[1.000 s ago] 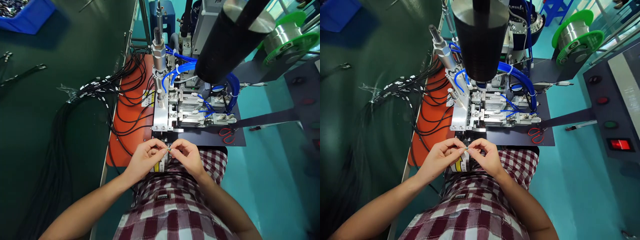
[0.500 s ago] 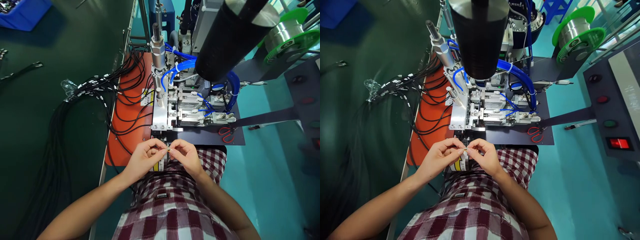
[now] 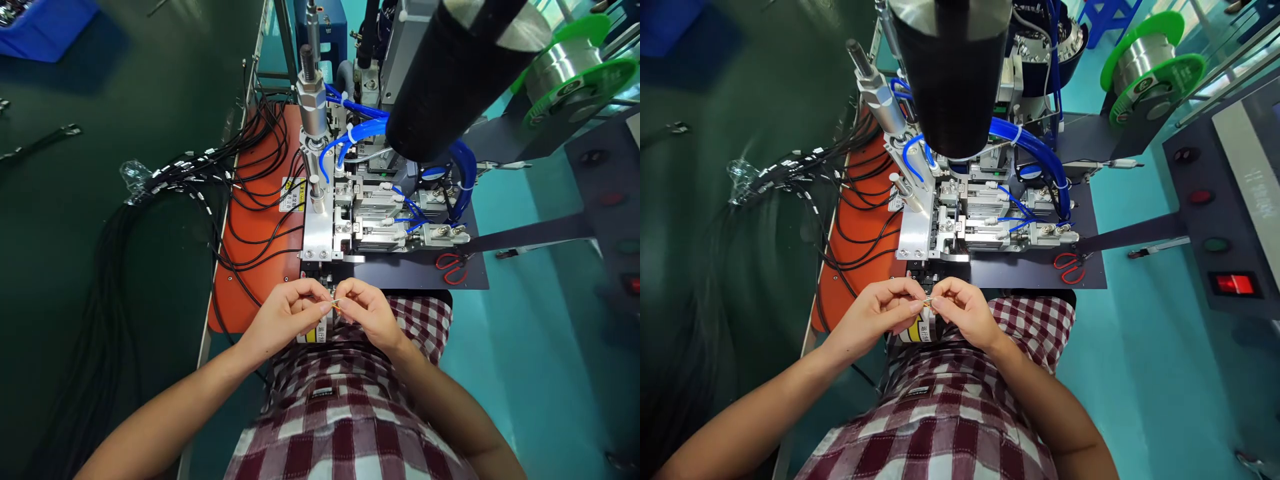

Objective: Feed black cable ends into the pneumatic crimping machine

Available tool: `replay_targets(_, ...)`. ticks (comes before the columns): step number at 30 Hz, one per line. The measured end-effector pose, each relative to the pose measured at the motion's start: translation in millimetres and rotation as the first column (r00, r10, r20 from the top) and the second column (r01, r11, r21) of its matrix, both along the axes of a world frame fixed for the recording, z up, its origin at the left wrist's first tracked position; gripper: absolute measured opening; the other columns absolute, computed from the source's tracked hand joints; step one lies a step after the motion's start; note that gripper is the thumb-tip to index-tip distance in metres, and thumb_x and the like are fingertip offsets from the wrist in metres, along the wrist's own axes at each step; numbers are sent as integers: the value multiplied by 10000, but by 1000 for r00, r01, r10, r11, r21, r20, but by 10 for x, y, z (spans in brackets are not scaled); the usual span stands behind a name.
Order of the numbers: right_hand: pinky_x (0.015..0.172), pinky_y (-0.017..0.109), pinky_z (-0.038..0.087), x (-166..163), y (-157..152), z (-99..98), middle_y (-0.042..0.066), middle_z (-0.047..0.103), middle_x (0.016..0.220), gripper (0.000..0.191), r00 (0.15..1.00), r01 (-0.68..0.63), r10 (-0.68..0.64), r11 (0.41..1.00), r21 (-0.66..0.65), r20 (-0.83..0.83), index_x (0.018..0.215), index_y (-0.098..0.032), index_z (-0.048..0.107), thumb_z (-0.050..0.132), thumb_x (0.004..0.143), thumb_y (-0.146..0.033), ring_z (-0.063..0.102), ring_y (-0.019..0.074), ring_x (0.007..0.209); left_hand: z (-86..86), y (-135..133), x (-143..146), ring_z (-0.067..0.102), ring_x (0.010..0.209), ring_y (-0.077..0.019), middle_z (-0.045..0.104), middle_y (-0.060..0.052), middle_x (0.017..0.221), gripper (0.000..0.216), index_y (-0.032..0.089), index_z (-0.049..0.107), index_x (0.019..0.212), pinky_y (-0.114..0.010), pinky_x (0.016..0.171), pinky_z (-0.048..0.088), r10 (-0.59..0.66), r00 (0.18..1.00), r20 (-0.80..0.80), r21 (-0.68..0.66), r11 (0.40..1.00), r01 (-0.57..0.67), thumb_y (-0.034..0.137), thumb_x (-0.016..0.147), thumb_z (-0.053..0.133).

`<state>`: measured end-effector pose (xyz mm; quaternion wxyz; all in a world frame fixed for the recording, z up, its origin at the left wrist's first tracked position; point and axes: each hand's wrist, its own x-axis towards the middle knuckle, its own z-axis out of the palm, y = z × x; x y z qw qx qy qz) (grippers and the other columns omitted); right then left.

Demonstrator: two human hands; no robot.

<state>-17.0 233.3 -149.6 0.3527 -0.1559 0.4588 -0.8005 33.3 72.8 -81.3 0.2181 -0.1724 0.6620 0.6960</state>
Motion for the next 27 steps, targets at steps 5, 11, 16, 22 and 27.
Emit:
replay_targets(5, 561, 228, 354, 133, -18, 25, 7, 487, 722, 143, 960, 225, -196, 965, 133, -201, 842, -152, 540, 551, 910, -277, 420, 84, 600, 16, 20, -17, 289, 458, -32, 357, 53, 514, 322, 85, 542, 877, -148, 419, 211, 11, 999, -44, -3, 1000, -11, 389, 825, 631)
replay_targets(11, 660, 295, 372, 93, 90, 131, 28, 536, 760, 31, 663, 451, -151, 862, 230, -733, 863, -160, 517, 517, 888, -142, 476, 127, 683, 5, 61, 20, 504, 657, -79, 555, -37, 762, 199, 101, 598, 860, -181, 581, 415, -5, 979, -204, -214, 976, -39, 298, 840, 618)
replay_targets(16, 642, 329, 303, -47, 190, 281, 38, 596, 780, 27, 231, 521, 119, 823, 226, -966, 861, -146, 524, 523, 887, -139, 489, 146, 705, -40, 49, 85, 521, 742, -110, 565, -45, 821, 161, 140, 608, 853, -216, 662, 431, -142, 941, -307, -445, 895, -10, 291, 884, 562)
replay_targets(22, 607, 344, 247, -89, 230, 456, 31, 528, 687, 111, -36, 539, 335, 800, 264, -941, 824, -140, 568, 506, 909, -176, 413, 156, 649, -48, 45, 111, 504, 719, -106, 563, -35, 815, 129, 167, 635, 919, -210, 639, 415, -229, 912, -340, -542, 841, 9, 248, 888, 539)
replay_targets(27, 591, 339, 212, -90, 236, 551, 33, 470, 679, 102, -72, 531, 402, 790, 306, -913, 793, -146, 548, 511, 888, -153, 354, 164, 633, -53, 56, 123, 514, 728, -106, 568, -39, 823, 121, 153, 629, 892, -202, 640, 426, -210, 922, -326, -513, 858, 14, 229, 875, 537)
